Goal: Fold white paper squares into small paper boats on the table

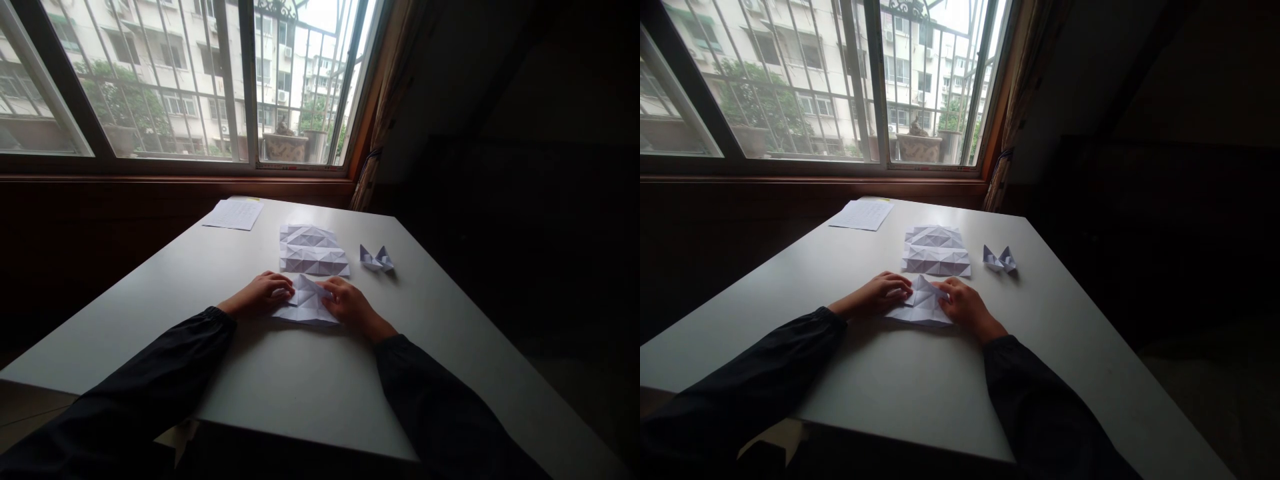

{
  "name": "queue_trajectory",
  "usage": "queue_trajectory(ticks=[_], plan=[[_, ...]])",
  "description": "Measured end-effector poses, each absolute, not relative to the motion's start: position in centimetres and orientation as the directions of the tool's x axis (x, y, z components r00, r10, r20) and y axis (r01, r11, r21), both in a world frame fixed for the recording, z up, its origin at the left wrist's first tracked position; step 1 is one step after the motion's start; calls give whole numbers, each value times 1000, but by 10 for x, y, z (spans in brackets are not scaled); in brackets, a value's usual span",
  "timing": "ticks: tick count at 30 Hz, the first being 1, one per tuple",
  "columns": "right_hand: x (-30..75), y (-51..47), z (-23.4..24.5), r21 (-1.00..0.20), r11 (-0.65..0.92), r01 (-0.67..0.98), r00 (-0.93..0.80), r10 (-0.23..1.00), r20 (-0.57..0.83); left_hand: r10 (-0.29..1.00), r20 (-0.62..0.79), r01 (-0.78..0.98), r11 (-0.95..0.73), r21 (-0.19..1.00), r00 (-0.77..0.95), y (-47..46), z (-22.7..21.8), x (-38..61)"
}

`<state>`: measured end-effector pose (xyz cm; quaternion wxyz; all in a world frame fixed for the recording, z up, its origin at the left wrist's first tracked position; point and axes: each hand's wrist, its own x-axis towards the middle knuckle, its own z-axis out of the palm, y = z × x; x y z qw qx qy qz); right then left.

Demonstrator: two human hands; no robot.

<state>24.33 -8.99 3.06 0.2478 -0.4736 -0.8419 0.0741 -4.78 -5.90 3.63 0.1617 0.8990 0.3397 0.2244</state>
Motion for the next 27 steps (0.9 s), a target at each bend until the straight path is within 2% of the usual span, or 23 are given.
queue_trajectory(ticks=[6,15,21,27], plan=[[244,-86,28,-374,634,676,-509,770,386,685,273,579,-722,378,676,-58,27,-44],[240,-86,30,-392,649,652,-523,759,386,664,180,607,-741,287,726,-58,28,-39],[236,-85,35,-461,475,749,-335,873,355,656,154,611,-749,255,739,-57,28,-37],[230,-74,32,-368,200,908,-88,950,299,647,193,612,-762,212,738,-56,28,-34]])
